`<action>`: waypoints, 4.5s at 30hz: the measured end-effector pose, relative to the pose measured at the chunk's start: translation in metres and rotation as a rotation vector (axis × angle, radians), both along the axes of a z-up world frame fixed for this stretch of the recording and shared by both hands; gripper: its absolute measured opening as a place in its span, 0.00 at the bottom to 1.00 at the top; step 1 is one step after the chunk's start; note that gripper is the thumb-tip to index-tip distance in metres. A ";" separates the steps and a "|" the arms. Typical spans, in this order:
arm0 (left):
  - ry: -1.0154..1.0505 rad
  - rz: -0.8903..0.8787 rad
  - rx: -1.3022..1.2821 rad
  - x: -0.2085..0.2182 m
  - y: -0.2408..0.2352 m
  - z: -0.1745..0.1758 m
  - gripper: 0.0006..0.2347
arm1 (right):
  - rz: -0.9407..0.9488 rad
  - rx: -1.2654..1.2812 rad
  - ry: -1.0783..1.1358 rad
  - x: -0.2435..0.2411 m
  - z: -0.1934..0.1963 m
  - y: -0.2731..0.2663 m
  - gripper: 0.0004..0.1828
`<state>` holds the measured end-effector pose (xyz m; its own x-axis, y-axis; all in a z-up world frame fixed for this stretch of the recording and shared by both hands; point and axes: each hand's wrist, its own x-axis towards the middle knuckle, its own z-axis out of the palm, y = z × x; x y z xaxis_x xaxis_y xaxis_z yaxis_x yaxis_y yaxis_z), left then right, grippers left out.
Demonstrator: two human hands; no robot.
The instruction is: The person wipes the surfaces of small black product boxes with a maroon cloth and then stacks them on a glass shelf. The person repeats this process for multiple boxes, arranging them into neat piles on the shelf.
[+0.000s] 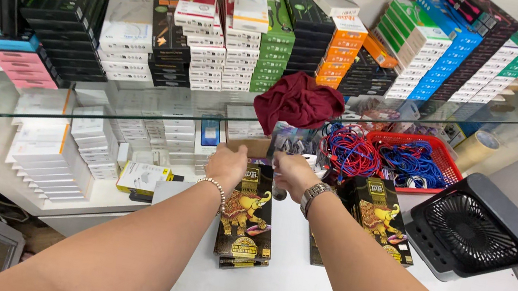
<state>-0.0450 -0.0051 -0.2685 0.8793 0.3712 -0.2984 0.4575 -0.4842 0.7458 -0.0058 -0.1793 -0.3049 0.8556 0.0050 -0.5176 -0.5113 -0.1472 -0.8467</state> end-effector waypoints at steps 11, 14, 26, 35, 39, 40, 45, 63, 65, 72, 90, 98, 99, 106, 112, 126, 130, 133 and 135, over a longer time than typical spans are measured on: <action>0.256 -0.026 -0.470 -0.020 0.014 -0.159 0.36 | -0.003 -0.145 0.342 -0.037 -0.110 -0.005 0.34; 0.367 -0.053 -0.540 -0.021 0.009 -0.187 0.31 | 0.012 -0.074 0.371 -0.047 -0.128 -0.002 0.24; 0.402 -0.018 -0.632 0.003 0.004 -0.207 0.26 | 0.086 -0.031 0.410 -0.051 -0.115 -0.002 0.18; 0.385 -0.116 -0.523 0.023 -0.011 -0.152 0.27 | 0.088 -0.146 0.370 -0.072 -0.007 -0.021 0.26; 0.405 -0.122 -0.582 0.025 -0.026 -0.094 0.24 | -0.012 0.031 0.384 -0.088 0.056 -0.034 0.24; 0.380 -0.112 -0.645 0.023 -0.031 -0.080 0.23 | -0.005 0.126 0.400 -0.092 0.072 -0.039 0.24; 0.381 -0.217 -0.856 0.022 -0.065 -0.012 0.22 | -0.103 0.246 0.341 -0.111 0.147 -0.062 0.22; 0.163 -0.591 -1.080 0.004 -0.105 0.296 0.21 | -0.186 0.412 -0.222 -0.132 0.361 -0.098 0.26; 0.118 -0.643 -1.131 0.009 -0.105 0.310 0.19 | -0.199 0.371 -0.236 -0.126 0.377 -0.101 0.28; -0.009 -0.623 -1.195 0.032 -0.106 0.345 0.16 | -0.170 0.209 -0.326 -0.113 0.428 -0.099 0.25; -0.646 -0.446 -1.085 0.054 0.049 0.448 0.28 | 0.121 0.601 -0.421 -0.002 0.503 0.018 0.16; -0.981 -0.117 -0.798 0.085 0.061 0.443 0.26 | 0.230 0.403 -0.395 0.091 0.532 0.061 0.17; -0.954 -0.096 -0.823 0.092 0.065 0.446 0.25 | 0.215 0.400 -0.419 0.099 0.535 0.065 0.22; -0.886 -0.010 -0.713 0.128 0.078 0.451 0.25 | 0.095 0.504 -0.582 0.124 0.515 0.089 0.46; -1.046 0.002 -0.512 0.133 0.082 0.432 0.31 | -0.049 0.165 -1.238 0.096 0.460 0.107 0.46; -0.992 0.023 -0.437 0.183 0.082 0.424 0.31 | -0.030 -0.011 -1.203 0.156 0.458 0.117 0.33; -0.937 -0.054 -0.549 0.201 0.093 0.427 0.31 | -0.036 -0.026 -1.142 0.166 0.461 0.121 0.34; -0.971 -0.130 -0.604 0.209 0.100 0.429 0.33 | 0.035 0.057 -1.151 0.173 0.462 0.120 0.36; -0.973 -0.110 -0.580 0.210 0.102 0.426 0.35 | 0.065 0.104 -1.158 0.179 0.461 0.121 0.39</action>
